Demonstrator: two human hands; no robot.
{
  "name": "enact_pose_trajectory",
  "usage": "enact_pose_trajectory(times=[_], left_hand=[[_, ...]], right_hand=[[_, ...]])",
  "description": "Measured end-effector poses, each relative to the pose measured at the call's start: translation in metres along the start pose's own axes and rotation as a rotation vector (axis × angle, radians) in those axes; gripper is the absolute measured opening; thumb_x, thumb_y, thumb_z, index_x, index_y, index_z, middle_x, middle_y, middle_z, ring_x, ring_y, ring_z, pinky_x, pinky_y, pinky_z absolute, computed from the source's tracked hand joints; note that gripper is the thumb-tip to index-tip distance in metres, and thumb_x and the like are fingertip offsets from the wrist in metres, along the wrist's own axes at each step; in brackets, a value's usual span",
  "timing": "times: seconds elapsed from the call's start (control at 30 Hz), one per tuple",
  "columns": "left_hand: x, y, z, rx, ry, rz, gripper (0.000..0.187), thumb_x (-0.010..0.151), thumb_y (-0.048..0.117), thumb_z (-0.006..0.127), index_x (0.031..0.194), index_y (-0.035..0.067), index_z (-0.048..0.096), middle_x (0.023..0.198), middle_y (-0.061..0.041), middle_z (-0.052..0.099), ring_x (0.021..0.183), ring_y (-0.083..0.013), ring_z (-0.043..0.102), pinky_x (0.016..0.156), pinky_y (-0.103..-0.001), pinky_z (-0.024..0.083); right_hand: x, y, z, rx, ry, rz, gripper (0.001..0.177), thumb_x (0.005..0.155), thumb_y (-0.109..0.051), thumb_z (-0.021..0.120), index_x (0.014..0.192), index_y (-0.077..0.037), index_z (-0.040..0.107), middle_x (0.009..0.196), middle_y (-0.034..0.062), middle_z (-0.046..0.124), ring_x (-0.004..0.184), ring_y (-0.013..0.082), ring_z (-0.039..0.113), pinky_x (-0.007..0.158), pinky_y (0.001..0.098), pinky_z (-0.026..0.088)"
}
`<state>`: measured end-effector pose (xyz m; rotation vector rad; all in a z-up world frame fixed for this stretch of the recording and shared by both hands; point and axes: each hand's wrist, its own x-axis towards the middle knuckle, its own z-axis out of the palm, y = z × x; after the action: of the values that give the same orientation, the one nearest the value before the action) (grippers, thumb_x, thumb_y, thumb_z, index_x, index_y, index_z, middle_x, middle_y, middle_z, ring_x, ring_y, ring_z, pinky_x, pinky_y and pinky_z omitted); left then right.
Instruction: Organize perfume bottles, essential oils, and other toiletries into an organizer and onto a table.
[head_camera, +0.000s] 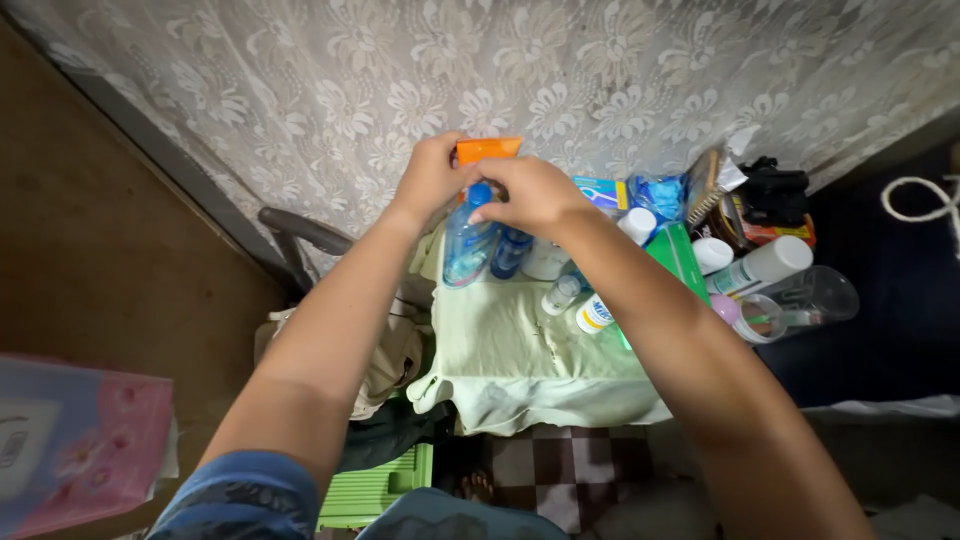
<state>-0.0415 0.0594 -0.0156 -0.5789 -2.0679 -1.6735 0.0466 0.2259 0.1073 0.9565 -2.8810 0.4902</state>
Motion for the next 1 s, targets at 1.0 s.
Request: enact_pose_trajectory(times=[1.0], left_hand=[[-0.132, -0.014, 0.023, -0.139, 0.043, -0.241, 0.053, 0.086, 0.004, 0.078, 0.135, -0.001, 0.057, 0.117, -0.015, 0.071, 0.111, -0.0224, 0.069, 0.085, -0.036, 0.062]], right_hand=[[-0.078, 0.040, 0.015, -0.041, -0.032, 0.069, 0.050, 0.072, -0.003, 0.084, 0.118, -0.010, 0.065, 0.116, 0.0140, 0.068, 0.113, 0.0365, 0.063, 0.093, 0.0435, 0.052]])
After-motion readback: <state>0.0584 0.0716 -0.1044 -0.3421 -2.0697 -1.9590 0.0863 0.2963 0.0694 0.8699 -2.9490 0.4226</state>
